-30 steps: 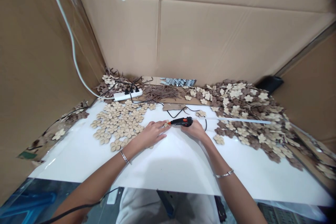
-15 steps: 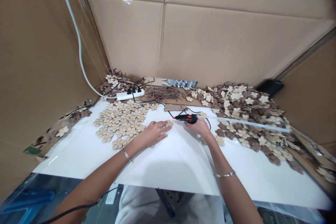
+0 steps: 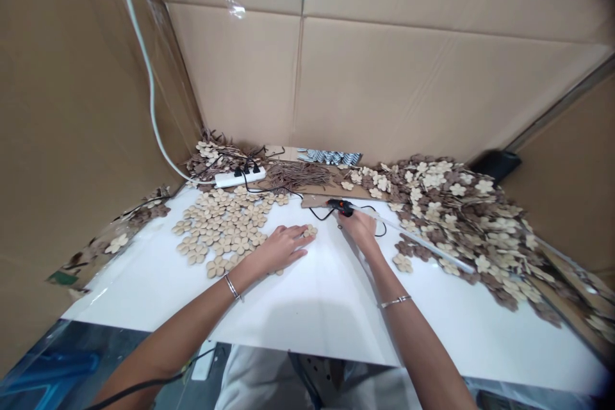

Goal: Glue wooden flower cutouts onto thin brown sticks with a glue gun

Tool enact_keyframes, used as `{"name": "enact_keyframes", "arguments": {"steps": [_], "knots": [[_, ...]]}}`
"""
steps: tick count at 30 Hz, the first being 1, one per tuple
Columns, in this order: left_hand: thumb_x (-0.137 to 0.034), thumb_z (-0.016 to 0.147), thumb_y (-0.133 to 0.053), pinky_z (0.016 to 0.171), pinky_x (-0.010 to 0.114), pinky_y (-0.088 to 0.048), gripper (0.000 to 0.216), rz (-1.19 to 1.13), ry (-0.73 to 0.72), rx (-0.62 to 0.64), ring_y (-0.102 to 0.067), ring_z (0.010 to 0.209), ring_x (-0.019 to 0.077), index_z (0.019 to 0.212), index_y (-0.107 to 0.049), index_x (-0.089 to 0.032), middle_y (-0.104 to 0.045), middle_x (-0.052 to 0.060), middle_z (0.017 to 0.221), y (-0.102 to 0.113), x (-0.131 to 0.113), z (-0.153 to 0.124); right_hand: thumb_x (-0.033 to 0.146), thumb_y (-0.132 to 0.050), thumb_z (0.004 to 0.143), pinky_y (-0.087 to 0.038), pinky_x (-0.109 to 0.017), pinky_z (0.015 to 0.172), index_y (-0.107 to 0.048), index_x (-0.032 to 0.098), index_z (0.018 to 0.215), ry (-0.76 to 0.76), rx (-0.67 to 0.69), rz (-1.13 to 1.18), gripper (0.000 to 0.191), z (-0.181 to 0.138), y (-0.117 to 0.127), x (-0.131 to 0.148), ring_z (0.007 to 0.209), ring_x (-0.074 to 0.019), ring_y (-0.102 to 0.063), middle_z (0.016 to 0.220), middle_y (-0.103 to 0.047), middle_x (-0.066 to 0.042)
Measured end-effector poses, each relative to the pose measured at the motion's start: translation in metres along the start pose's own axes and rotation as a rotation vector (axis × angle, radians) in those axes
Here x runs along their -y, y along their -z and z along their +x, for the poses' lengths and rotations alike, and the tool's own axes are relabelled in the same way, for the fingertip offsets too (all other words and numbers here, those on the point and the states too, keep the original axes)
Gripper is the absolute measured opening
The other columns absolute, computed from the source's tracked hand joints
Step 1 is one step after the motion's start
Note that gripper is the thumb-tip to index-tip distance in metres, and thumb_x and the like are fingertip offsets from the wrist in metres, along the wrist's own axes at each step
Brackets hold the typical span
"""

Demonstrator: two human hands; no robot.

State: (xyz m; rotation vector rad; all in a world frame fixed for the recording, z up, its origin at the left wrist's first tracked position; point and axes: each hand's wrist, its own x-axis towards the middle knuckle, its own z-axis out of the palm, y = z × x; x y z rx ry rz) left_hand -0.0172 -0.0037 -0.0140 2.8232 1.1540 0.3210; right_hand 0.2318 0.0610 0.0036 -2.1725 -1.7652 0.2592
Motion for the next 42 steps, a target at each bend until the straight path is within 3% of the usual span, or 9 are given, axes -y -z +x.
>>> {"name": "enact_keyframes", "arguments": {"steps": [8,13,16,19,23,27,32,39,42], "knots": [[-0.038,0.1,-0.04,0.105,0.043,-0.038,0.042,-0.033,0.005,0.013,-0.043,0.137,0.0249,0.14,-0.049,-0.03,-0.038,0.01,0.154,0.003,-0.001,-0.001,0.025,-0.051,0.085,-0.038,-0.032,0.073,-0.058,0.018,0.107,0.323,0.018,-0.142,0.023,-0.013,0.007,-0.018,0.1,-0.0277,-0.059,0.112,-0.065,-0.014],[-0.055,0.095,-0.043,0.107,0.044,-0.036,0.048,-0.156,-0.017,0.076,-0.044,0.135,0.0295,0.138,-0.051,-0.037,-0.032,0.007,0.157,0.017,0.005,-0.007,0.02,-0.053,0.08,-0.038,-0.033,0.081,-0.057,0.015,0.107,0.372,0.07,-0.084,0.028,-0.02,0.009,-0.026,0.102,-0.0272,-0.055,0.112,-0.062,-0.014],[-0.056,0.096,-0.04,0.103,0.037,-0.04,0.044,-0.233,-0.001,0.055,-0.048,0.13,0.0262,0.129,-0.061,-0.037,-0.045,0.003,0.149,0.034,0.012,-0.001,0.015,-0.052,0.075,-0.038,-0.033,0.083,-0.058,0.014,0.112,0.369,0.122,-0.056,0.038,-0.023,0.015,-0.03,0.105,-0.0274,-0.054,0.114,-0.061,-0.014],[-0.047,0.1,-0.035,0.103,0.039,-0.038,0.041,-0.181,0.082,-0.081,-0.053,0.118,0.0233,0.115,-0.069,-0.028,-0.061,0.004,0.126,0.047,0.026,0.026,0.016,-0.051,0.075,-0.037,-0.036,0.088,-0.057,0.016,0.12,0.356,0.1,-0.008,0.045,-0.024,0.022,-0.035,0.111,-0.0287,-0.052,0.12,-0.061,-0.013],[-0.033,0.098,-0.041,0.096,0.045,-0.037,0.033,0.094,0.261,-0.229,-0.051,0.109,0.0278,0.104,-0.069,-0.018,-0.064,0.012,0.107,0.053,0.059,0.087,0.023,-0.05,0.081,-0.037,-0.038,0.093,-0.057,0.018,0.121,0.348,-0.109,0.093,0.041,-0.023,0.032,-0.037,0.111,-0.0277,-0.053,0.12,-0.062,-0.011],[-0.024,0.09,-0.05,0.091,0.043,-0.035,0.023,0.208,0.285,-0.106,-0.049,0.107,0.0295,0.09,-0.072,-0.015,-0.065,0.016,0.103,0.044,0.087,0.138,0.022,-0.047,0.083,-0.039,-0.037,0.092,-0.059,0.017,0.115,0.354,-0.216,0.178,0.035,-0.023,0.033,-0.034,0.106,-0.0267,-0.055,0.114,-0.064,-0.011],[-0.015,0.079,-0.059,0.092,0.044,-0.031,0.014,0.182,0.257,-0.09,-0.05,0.103,0.0303,0.071,-0.07,-0.013,-0.069,0.018,0.086,0.028,0.095,0.16,0.017,-0.046,0.082,-0.041,-0.037,0.089,-0.062,0.018,0.107,0.392,-0.261,0.241,0.03,-0.023,0.025,-0.032,0.096,-0.025,-0.057,0.105,-0.065,-0.01],[-0.019,0.081,-0.054,0.088,0.04,-0.038,0.02,0.008,0.311,-0.21,-0.058,0.098,0.0288,0.076,-0.073,-0.014,-0.073,0.015,0.088,0.041,0.079,0.161,0.015,-0.047,0.082,-0.045,-0.036,0.083,-0.064,0.019,0.093,0.442,-0.314,0.545,0.021,-0.025,0.021,-0.026,0.083,-0.0207,-0.058,0.095,-0.066,-0.008],[-0.032,0.08,-0.059,0.077,0.033,-0.045,0.023,-0.534,0.43,-0.351,-0.063,0.083,0.0227,0.084,-0.074,-0.014,-0.074,0.01,0.089,0.057,0.052,0.15,0.021,-0.051,0.085,-0.049,-0.033,0.08,-0.064,0.019,0.091,0.414,-0.251,0.849,0.016,-0.029,0.026,-0.018,0.088,-0.0197,-0.06,0.097,-0.066,-0.008]]}}
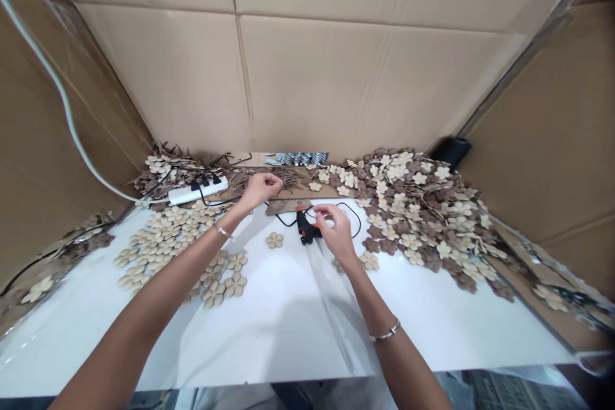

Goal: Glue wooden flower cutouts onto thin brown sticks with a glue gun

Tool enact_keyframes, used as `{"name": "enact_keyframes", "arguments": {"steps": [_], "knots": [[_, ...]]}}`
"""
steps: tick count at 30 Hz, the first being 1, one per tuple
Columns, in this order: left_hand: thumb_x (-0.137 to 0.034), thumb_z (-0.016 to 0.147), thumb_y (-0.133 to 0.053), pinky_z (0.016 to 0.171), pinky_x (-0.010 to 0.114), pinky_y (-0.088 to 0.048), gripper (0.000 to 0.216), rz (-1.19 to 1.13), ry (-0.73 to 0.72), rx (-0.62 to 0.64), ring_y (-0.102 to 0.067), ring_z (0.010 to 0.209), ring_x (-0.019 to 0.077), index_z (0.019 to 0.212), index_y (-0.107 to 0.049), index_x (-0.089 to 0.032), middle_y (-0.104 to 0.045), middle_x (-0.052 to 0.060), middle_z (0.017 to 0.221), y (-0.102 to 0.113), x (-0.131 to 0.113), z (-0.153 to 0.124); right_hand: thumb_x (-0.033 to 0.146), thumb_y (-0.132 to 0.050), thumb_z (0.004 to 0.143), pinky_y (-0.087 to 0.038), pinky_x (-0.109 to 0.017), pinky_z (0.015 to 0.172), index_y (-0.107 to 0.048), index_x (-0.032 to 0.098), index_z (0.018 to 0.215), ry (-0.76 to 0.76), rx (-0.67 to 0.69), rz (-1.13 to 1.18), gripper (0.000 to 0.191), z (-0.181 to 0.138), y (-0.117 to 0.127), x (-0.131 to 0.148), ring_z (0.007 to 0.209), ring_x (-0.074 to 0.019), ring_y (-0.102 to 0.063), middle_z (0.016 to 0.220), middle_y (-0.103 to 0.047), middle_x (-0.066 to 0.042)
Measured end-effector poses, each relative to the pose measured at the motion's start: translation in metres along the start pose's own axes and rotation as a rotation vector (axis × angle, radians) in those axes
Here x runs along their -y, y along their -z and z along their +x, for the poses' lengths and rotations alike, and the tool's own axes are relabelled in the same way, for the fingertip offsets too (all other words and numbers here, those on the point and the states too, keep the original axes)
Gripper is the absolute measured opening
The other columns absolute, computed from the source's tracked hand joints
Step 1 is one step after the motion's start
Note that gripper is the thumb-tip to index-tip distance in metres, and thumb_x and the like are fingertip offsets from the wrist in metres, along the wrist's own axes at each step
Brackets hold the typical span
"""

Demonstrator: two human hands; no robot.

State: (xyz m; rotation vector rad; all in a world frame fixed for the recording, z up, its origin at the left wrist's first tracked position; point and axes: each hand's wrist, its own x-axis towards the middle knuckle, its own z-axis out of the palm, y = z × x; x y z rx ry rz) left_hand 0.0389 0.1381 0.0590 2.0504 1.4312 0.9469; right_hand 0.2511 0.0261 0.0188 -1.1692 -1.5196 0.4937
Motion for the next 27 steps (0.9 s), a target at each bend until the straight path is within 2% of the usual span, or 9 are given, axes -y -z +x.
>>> {"name": "enact_keyframes", "arguments": {"steps": [2,4,9,14,19,21,23,24,27], "knots": [[-0.039,0.074,-0.068,0.079,0.031,-0.046,0.027,-0.382,0.091,-0.024,-0.064,0.083,0.0211,0.084,-0.074,-0.016,-0.075,0.008,0.092,0.004,-0.021,-0.019,0.029,-0.055,0.086,-0.049,-0.032,0.083,-0.064,0.02,0.098,-0.066,0.028,0.188,0.017,0.0,-0.002,0.006,0.098,-0.0199,-0.061,0.105,-0.067,-0.008],[-0.045,0.069,-0.074,0.083,0.031,-0.046,0.033,-0.587,0.121,-0.036,-0.065,0.087,0.0208,0.087,-0.075,-0.017,-0.075,0.007,0.094,0.008,-0.042,-0.039,0.035,-0.059,0.086,-0.048,-0.032,0.089,-0.063,0.022,0.106,-0.11,0.102,0.343,0.024,-0.001,-0.004,0.013,0.108,-0.0199,-0.06,0.113,-0.067,-0.007],[-0.043,0.067,-0.077,0.084,0.031,-0.047,0.032,-0.722,0.148,-0.086,-0.064,0.089,0.0208,0.084,-0.075,-0.016,-0.074,0.007,0.091,0.008,-0.072,-0.077,0.045,-0.064,0.085,-0.048,-0.033,0.088,-0.061,0.023,0.113,-0.191,0.388,0.62,0.036,-0.011,-0.011,0.026,0.101,-0.02,-0.066,0.101,-0.073,-0.006],[-0.038,0.067,-0.076,0.085,0.031,-0.046,0.024,-0.73,0.182,-0.169,-0.063,0.086,0.019,0.077,-0.072,-0.017,-0.073,0.005,0.085,0.003,-0.065,-0.09,0.046,-0.066,0.084,-0.05,-0.033,0.083,-0.063,0.02,0.106,-0.22,0.53,0.681,0.034,-0.021,-0.022,0.03,0.086,-0.0186,-0.069,0.089,-0.076,-0.006],[-0.037,0.073,-0.07,0.082,0.033,-0.046,0.022,-0.656,0.241,-0.255,-0.062,0.084,0.0195,0.082,-0.07,-0.016,-0.071,0.005,0.086,-0.004,-0.034,-0.099,0.05,-0.067,0.082,-0.051,-0.034,0.073,-0.057,0.02,0.089,-0.245,0.45,0.717,0.033,-0.024,-0.032,0.03,0.068,-0.0173,-0.068,0.077,-0.075,-0.005],[-0.034,0.079,-0.065,0.083,0.034,-0.045,0.02,-0.467,0.164,-0.364,-0.06,0.088,0.0205,0.088,-0.068,-0.016,-0.07,0.007,0.092,-0.006,-0.023,-0.106,0.049,-0.069,0.08,-0.05,-0.032,0.068,-0.055,0.02,0.084,-0.284,0.424,0.706,0.032,-0.024,-0.033,0.03,0.061,-0.0161,-0.066,0.072,-0.074,-0.003],[-0.03,0.086,-0.059,0.088,0.036,-0.043,0.017,-0.187,-0.015,-0.455,-0.057,0.097,0.0216,0.096,-0.067,-0.018,-0.068,0.007,0.1,-0.007,-0.016,-0.115,0.047,-0.07,0.079,-0.049,-0.03,0.065,-0.057,0.02,0.084,-0.318,0.418,0.684,0.031,-0.023,-0.033,0.03,0.059,-0.0152,-0.065,0.07,-0.073,-0.003],[-0.028,0.089,-0.056,0.092,0.038,-0.041,0.018,-0.054,-0.131,-0.451,-0.055,0.101,0.0219,0.101,-0.066,-0.019,-0.068,0.007,0.104,-0.006,-0.013,-0.121,0.047,-0.071,0.079,-0.049,-0.03,0.064,-0.058,0.019,0.084,-0.329,0.423,0.677,0.031,-0.023,-0.032,0.029,0.058,-0.0148,-0.064,0.071,-0.073,-0.003],[-0.025,0.094,-0.052,0.096,0.04,-0.038,0.023,0.226,-0.445,-0.304,-0.052,0.106,0.0226,0.112,-0.065,-0.023,-0.067,0.006,0.11,-0.005,-0.006,-0.135,0.047,-0.072,0.077,-0.045,-0.027,0.056,-0.06,0.019,0.085,-0.35,0.461,0.665,0.031,-0.024,-0.031,0.027,0.053,-0.013,-0.061,0.071,-0.073,-0.003]]}}
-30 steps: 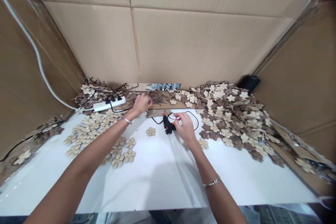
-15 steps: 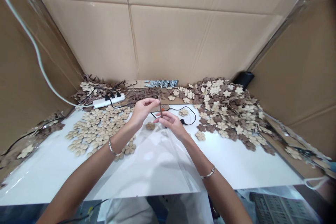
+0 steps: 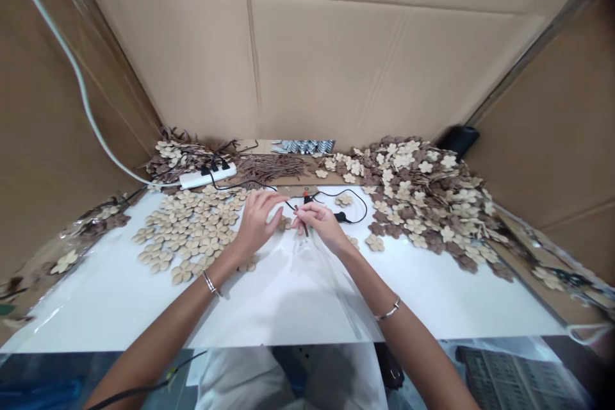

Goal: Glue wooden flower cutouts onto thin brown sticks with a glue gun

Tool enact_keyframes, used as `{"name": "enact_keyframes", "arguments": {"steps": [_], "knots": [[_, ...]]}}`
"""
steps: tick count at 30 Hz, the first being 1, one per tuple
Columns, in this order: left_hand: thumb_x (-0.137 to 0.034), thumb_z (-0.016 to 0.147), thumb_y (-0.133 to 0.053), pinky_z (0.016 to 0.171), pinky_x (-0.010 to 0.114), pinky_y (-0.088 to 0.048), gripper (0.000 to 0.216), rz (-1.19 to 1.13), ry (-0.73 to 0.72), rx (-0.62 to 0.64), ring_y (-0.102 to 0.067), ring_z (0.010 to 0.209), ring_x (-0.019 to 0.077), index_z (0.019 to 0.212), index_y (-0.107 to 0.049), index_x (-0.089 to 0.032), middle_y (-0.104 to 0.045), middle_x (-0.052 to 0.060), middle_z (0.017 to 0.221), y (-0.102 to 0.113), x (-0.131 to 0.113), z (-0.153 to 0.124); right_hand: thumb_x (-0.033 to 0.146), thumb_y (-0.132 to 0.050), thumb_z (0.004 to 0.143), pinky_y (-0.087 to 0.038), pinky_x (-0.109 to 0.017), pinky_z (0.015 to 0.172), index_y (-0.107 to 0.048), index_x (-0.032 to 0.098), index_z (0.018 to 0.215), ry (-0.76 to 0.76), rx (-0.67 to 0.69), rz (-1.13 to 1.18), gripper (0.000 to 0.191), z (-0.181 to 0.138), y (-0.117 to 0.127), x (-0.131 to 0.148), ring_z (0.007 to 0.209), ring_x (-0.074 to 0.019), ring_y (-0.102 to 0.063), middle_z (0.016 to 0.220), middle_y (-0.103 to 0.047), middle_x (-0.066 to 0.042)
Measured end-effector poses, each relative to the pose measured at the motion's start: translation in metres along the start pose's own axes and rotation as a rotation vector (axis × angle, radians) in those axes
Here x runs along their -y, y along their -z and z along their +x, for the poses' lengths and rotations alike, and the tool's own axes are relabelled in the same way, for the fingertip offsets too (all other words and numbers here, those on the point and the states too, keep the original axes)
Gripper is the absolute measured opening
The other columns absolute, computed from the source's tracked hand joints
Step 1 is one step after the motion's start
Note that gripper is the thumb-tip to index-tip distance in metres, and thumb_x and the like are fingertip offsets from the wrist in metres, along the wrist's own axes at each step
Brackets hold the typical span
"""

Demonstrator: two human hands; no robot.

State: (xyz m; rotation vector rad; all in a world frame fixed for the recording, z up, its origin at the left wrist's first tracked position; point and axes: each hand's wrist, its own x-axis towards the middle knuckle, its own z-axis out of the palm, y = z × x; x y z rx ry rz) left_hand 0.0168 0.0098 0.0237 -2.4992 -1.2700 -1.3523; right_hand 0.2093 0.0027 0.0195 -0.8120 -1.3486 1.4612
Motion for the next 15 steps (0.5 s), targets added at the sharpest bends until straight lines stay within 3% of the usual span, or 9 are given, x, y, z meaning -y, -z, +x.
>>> {"name": "enact_keyframes", "arguments": {"steps": [3,9,12,15], "knots": [[-0.026,0.093,-0.056,0.093,0.039,-0.038,0.024,0.139,-0.172,0.047,-0.051,0.103,0.0234,0.115,-0.066,-0.026,-0.068,0.006,0.11,0.001,0.003,-0.008,0.047,-0.072,0.077,-0.037,-0.024,0.047,-0.062,0.018,0.086,-0.034,0.038,-0.037,0.032,-0.001,0.0,-0.002,0.048,-0.0107,-0.056,0.068,-0.07,-0.001],[-0.027,0.09,-0.061,0.085,0.037,-0.037,0.013,0.211,-0.281,-0.008,-0.051,0.099,0.0234,0.098,-0.071,-0.028,-0.072,0.003,0.103,0.002,0.008,-0.011,0.048,-0.07,0.079,-0.031,-0.023,0.044,-0.065,0.017,0.089,-0.071,0.076,-0.085,0.033,-0.004,-0.003,-0.008,0.048,-0.0093,-0.052,0.067,-0.068,0.0],[-0.029,0.09,-0.061,0.089,0.039,-0.037,0.014,0.111,-0.147,0.025,-0.051,0.1,0.024,0.096,-0.073,-0.028,-0.072,0.003,0.102,0.004,0.004,-0.011,0.046,-0.071,0.077,-0.034,-0.024,0.047,-0.066,0.017,0.087,-0.068,0.048,-0.074,0.031,-0.003,-0.003,-0.011,0.05,-0.0088,-0.05,0.068,-0.067,0.0],[-0.033,0.089,-0.062,0.097,0.041,-0.036,0.015,-0.078,0.097,0.045,-0.052,0.103,0.0241,0.092,-0.075,-0.028,-0.071,0.004,0.104,0.004,-0.004,-0.01,0.044,-0.074,0.075,-0.041,-0.025,0.057,-0.068,0.018,0.081,-0.04,-0.016,-0.065,0.028,-0.002,-0.004,-0.011,0.058,-0.0102,-0.052,0.071,-0.066,0.0]]}}
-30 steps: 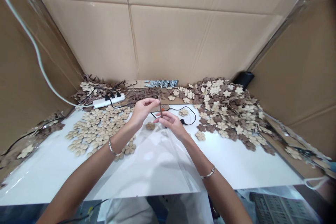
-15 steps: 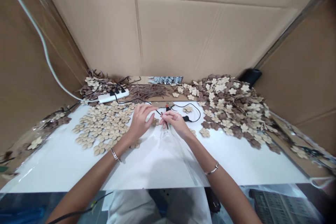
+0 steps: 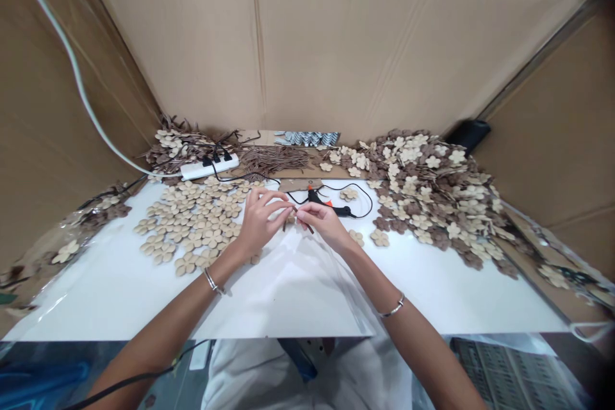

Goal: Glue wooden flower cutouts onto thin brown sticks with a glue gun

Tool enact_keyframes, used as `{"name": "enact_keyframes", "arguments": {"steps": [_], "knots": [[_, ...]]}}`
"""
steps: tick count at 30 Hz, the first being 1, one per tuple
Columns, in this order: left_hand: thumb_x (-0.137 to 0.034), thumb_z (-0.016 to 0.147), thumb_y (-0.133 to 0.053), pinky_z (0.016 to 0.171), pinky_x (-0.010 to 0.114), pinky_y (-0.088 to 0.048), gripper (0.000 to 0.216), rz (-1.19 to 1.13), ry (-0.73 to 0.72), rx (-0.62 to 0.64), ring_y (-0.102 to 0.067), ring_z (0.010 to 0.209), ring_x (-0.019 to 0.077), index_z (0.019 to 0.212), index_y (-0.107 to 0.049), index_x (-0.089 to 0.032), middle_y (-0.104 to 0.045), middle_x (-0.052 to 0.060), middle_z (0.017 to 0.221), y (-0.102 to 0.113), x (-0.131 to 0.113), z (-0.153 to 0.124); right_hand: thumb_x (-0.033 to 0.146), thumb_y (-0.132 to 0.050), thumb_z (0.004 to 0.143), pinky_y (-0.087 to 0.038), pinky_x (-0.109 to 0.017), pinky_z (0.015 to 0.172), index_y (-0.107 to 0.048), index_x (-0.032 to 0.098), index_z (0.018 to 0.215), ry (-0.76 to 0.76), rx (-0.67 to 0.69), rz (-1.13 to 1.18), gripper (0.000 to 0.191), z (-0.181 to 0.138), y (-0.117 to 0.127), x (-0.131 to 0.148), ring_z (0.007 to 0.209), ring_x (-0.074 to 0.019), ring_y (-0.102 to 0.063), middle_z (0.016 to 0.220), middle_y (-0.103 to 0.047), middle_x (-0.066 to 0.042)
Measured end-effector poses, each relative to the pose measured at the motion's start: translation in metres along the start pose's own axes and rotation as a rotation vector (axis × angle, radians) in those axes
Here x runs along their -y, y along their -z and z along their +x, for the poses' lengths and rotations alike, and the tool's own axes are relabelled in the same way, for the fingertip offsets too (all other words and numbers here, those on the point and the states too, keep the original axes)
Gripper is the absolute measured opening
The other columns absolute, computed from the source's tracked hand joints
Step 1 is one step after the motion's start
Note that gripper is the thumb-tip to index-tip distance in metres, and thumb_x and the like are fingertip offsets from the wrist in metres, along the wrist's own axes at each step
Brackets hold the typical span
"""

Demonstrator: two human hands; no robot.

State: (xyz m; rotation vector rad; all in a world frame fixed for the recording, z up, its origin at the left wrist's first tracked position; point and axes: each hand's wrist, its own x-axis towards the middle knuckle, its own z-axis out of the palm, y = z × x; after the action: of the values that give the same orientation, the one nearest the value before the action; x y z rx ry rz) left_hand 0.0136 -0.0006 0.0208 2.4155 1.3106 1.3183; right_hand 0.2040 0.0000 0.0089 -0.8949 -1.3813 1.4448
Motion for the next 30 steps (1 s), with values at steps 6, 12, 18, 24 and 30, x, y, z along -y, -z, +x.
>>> {"name": "enact_keyframes", "arguments": {"steps": [6,12,18,24,30], "knots": [[-0.036,0.083,-0.065,0.104,0.044,-0.034,0.016,-0.393,0.365,0.026,-0.055,0.11,0.0254,0.081,-0.077,-0.025,-0.072,0.005,0.105,-0.003,-0.014,0.002,0.044,-0.078,0.071,-0.047,-0.032,0.088,-0.069,0.02,0.076,0.058,-0.074,0.023,0.026,0.001,-0.003,-0.001,0.095,-0.0189,-0.062,0.097,-0.071,-0.004],[-0.038,0.082,-0.066,0.107,0.043,-0.036,0.02,-0.641,0.505,0.082,-0.057,0.116,0.0259,0.088,-0.078,-0.024,-0.071,0.007,0.113,-0.003,-0.017,0.0,0.046,-0.077,0.072,-0.048,-0.032,0.084,-0.067,0.021,0.076,0.026,-0.042,0.067,0.027,-0.002,-0.006,-0.004,0.088,-0.0181,-0.064,0.087,-0.071,-0.003],[-0.037,0.083,-0.065,0.107,0.04,-0.036,0.02,-0.678,0.519,0.089,-0.057,0.118,0.0254,0.085,-0.078,-0.022,-0.07,0.008,0.116,-0.001,-0.014,0.0,0.045,-0.077,0.074,-0.05,-0.034,0.086,-0.067,0.019,0.078,0.042,-0.018,0.085,0.028,-0.004,-0.009,0.0,0.086,-0.0188,-0.066,0.082,-0.072,-0.004],[-0.042,0.082,-0.065,0.106,0.044,-0.03,0.021,-0.439,0.503,0.051,-0.054,0.116,0.0267,0.08,-0.074,-0.023,-0.071,0.005,0.11,0.001,-0.013,0.0,0.045,-0.076,0.074,-0.051,-0.034,0.083,-0.067,0.019,0.079,0.023,-0.021,0.065,0.028,-0.006,-0.009,-0.002,0.085,-0.0191,-0.067,0.085,-0.074,-0.005],[-0.037,0.083,-0.065,0.105,0.043,-0.028,0.02,-0.39,0.456,0.039,-0.055,0.111,0.0254,0.071,-0.071,-0.023,-0.072,0.004,0.102,0.003,-0.013,0.0,0.043,-0.073,0.078,-0.051,-0.034,0.083,-0.065,0.02,0.081,0.013,-0.048,0.041,0.024,-0.007,-0.013,-0.001,0.085,-0.0193,-0.066,0.083,-0.072,-0.003]]}}
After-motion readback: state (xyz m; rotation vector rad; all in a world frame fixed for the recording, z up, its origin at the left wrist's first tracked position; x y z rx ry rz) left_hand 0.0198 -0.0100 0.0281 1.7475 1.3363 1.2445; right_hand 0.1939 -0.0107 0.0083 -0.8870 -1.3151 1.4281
